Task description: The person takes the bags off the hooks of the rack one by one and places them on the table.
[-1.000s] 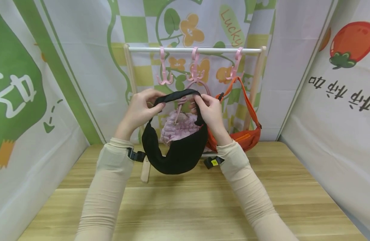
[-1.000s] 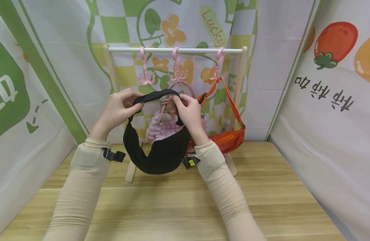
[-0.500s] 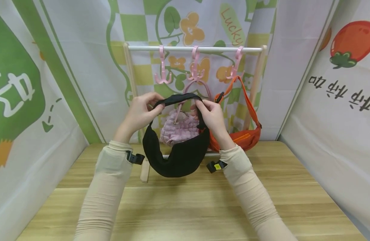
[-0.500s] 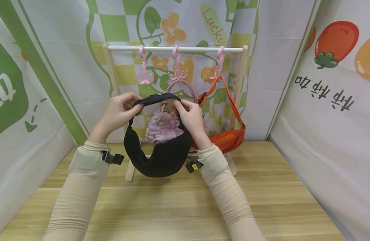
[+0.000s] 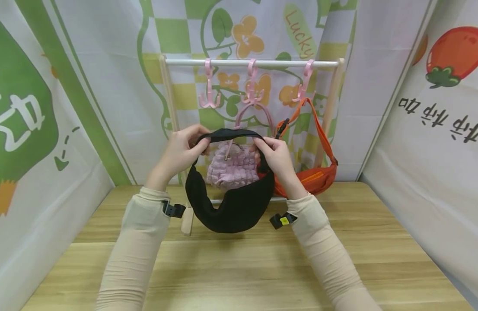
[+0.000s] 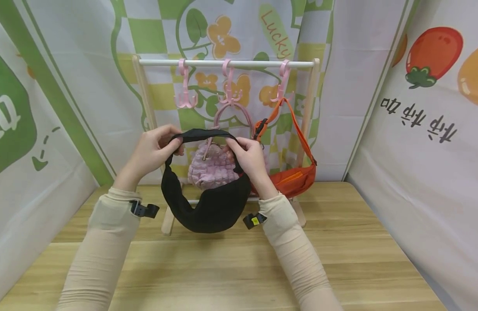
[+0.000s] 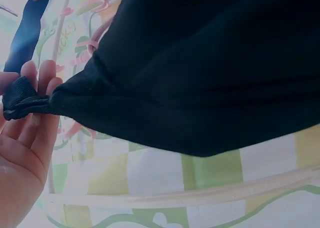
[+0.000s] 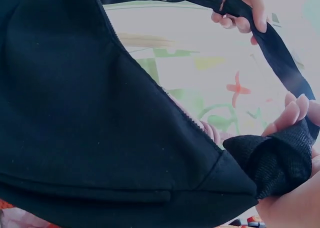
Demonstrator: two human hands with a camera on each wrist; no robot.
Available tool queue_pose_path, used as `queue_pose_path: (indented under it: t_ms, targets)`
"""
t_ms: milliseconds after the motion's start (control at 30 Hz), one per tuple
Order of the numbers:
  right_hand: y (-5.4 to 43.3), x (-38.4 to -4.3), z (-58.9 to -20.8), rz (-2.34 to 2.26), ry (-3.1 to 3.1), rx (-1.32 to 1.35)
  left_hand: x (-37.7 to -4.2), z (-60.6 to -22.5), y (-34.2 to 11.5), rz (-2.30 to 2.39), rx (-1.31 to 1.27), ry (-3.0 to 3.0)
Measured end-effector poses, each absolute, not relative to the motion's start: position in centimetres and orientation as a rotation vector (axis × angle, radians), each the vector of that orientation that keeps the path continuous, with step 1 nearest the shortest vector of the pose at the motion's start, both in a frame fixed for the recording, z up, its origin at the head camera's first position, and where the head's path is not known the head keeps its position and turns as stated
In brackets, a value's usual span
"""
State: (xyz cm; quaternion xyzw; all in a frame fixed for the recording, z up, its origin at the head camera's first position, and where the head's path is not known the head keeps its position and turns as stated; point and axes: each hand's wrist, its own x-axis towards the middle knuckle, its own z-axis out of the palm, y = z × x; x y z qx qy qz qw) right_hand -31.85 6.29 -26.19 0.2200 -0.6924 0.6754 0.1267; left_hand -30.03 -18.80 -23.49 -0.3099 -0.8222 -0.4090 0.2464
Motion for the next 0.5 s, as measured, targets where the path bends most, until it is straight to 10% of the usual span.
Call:
queue_pose_path:
  t_ms: [500]
  targets:
    - [8.0, -31.0, -26.8, 2.173, -2.008, 0.761, -29.8, -24.6, -19.3, -1.086, -0.867, -2.213]
